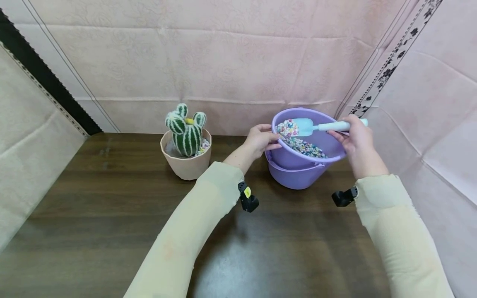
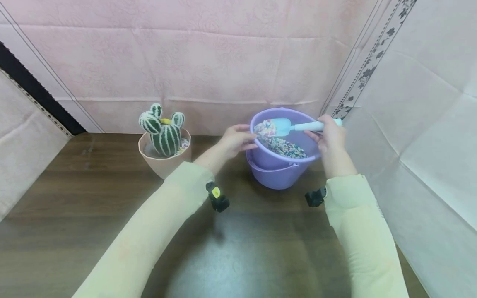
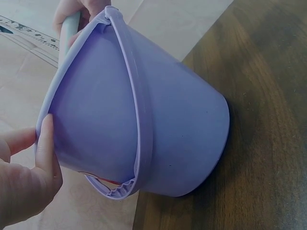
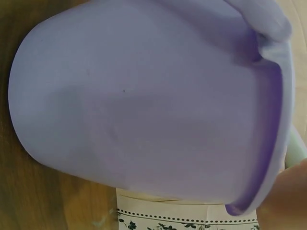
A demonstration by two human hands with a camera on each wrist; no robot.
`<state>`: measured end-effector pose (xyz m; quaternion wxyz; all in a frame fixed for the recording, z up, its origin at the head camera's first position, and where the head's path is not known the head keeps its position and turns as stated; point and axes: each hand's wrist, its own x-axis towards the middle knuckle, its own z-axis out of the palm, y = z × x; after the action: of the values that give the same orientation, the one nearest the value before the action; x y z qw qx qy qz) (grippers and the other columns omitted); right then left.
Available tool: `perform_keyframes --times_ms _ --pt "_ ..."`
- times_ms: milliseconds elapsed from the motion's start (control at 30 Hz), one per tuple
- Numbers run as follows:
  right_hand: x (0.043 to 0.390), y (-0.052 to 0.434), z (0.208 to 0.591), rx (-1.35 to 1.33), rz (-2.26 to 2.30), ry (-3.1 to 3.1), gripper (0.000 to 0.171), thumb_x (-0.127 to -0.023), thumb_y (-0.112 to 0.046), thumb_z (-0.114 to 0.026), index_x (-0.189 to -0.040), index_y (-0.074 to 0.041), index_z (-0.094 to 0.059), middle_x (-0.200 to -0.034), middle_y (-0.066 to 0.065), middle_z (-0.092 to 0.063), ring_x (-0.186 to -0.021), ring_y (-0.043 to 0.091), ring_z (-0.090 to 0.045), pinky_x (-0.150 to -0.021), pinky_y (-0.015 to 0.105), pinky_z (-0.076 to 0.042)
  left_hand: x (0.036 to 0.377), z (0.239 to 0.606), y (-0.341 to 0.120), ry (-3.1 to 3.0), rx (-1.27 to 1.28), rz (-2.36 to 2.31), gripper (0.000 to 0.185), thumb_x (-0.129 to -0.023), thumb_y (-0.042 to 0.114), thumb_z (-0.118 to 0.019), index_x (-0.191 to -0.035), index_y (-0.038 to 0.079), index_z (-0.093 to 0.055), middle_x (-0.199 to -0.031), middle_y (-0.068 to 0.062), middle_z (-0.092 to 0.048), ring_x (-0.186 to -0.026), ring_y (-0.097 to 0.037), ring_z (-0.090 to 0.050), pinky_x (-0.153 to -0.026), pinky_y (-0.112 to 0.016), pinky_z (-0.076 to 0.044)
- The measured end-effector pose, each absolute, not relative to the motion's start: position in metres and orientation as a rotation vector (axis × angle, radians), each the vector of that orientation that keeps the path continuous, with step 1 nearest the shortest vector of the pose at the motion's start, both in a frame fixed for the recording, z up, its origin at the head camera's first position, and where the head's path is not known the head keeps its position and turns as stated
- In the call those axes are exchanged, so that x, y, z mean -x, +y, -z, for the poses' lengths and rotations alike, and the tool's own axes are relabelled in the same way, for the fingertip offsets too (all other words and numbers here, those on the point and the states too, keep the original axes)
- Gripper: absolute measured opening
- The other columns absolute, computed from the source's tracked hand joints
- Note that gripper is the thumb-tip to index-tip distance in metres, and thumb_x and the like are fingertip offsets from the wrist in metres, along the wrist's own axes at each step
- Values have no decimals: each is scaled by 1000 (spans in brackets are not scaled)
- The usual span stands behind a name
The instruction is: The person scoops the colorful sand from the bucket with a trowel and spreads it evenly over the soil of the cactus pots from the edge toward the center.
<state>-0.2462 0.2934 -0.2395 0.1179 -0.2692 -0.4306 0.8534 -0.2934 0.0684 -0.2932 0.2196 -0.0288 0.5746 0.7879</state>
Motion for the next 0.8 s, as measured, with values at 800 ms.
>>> perform_keyframes --times_ms 800 --pt "234 320 246 838 -2581 -1084 11 -88 -5 -58 -91 -8 -48 -87 10 -53 -66 27 -66 -66 35 -61 291 294 64 1594 66 -2153 55 -87 -1 -62 -137 8 -44 -123 -18 -59 -97 -23 -65 -72 -24 -60"
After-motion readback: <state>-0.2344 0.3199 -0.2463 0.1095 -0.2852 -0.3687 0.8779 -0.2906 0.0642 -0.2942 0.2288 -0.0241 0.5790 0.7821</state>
